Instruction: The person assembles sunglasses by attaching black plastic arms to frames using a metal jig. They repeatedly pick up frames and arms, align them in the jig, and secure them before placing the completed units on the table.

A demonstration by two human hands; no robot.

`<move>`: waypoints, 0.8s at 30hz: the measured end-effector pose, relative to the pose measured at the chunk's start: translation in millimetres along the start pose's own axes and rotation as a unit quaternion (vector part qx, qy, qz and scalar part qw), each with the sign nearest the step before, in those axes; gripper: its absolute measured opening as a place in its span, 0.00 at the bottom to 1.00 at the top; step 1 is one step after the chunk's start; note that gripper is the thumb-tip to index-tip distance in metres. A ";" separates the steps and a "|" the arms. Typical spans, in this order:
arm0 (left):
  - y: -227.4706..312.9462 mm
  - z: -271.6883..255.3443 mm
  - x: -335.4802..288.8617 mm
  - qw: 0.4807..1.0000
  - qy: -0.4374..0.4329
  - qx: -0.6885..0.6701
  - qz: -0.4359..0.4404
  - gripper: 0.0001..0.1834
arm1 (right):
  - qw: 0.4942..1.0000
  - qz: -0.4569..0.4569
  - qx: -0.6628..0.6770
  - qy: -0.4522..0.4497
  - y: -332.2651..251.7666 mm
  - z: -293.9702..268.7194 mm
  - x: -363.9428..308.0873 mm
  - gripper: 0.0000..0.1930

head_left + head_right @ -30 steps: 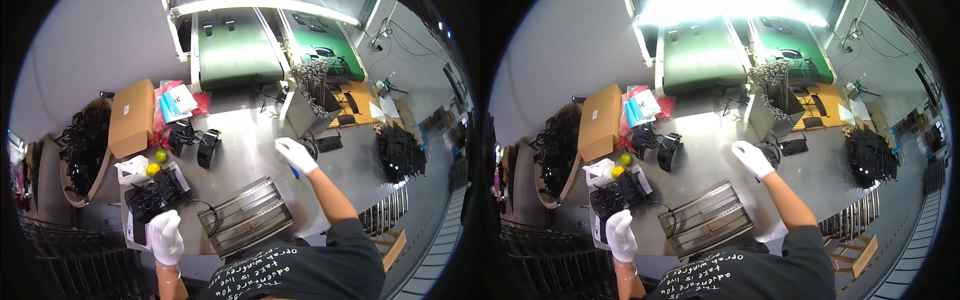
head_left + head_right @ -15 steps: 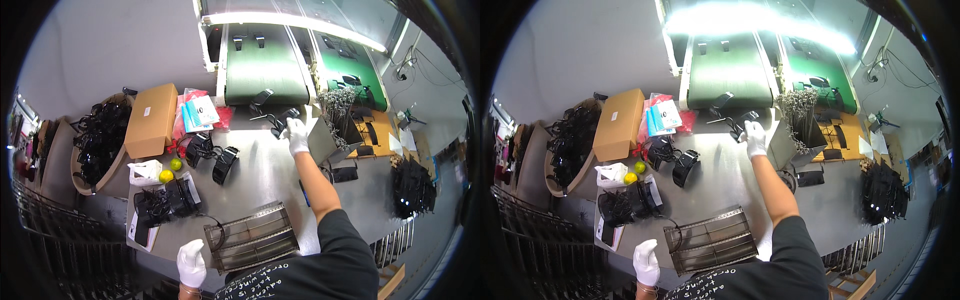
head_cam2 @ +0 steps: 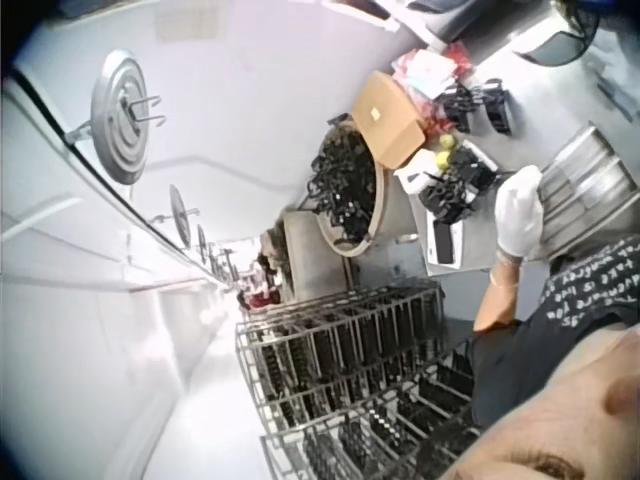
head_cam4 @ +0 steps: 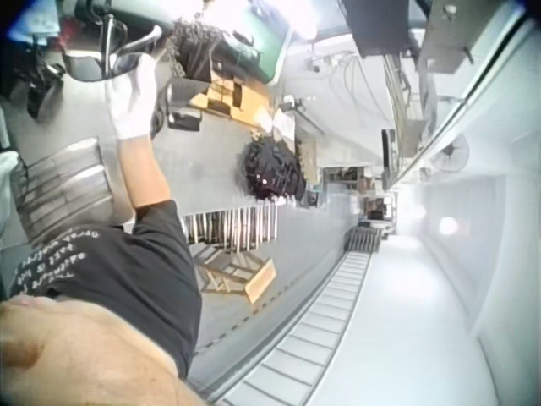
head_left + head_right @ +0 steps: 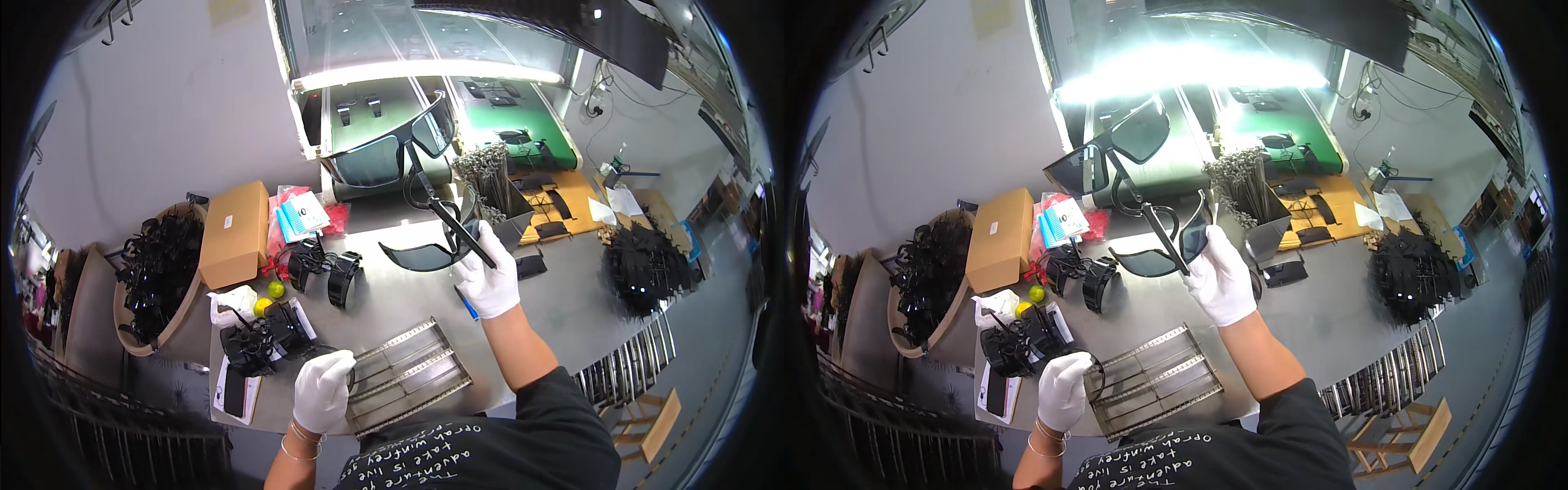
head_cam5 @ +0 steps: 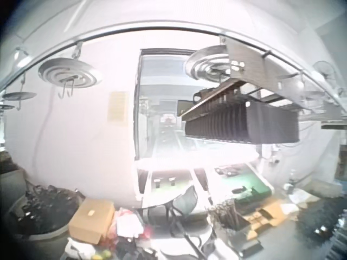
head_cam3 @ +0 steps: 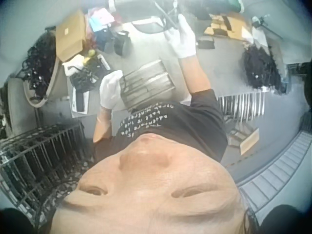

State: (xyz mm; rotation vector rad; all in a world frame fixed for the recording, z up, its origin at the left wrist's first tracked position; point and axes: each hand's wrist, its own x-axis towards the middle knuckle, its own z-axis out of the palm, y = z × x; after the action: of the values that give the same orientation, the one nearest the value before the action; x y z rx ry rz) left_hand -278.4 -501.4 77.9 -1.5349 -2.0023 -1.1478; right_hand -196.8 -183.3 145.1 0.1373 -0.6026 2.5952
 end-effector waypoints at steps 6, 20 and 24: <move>11.0 -9.2 68.9 0.984 -0.016 -0.164 -0.074 0.13 | 0.934 -0.143 -0.324 -0.042 -4.6 9.1 -22.3 0.11; 51.2 -27.2 200.2 0.870 0.272 -0.407 0.055 0.30 | 0.536 -0.508 -0.657 -0.150 -16.0 69.6 -56.5 0.21; 56.0 -30.9 205.8 0.866 0.285 -0.401 0.088 0.29 | 0.617 -0.456 -0.624 -0.148 -14.6 57.0 -65.9 0.19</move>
State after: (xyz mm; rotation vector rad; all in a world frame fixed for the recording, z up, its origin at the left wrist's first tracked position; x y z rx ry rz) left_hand -302.3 -392.9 262.6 -1.3902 -0.9922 -2.1949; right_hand -132.1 -224.5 189.0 0.2922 -1.7283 0.7776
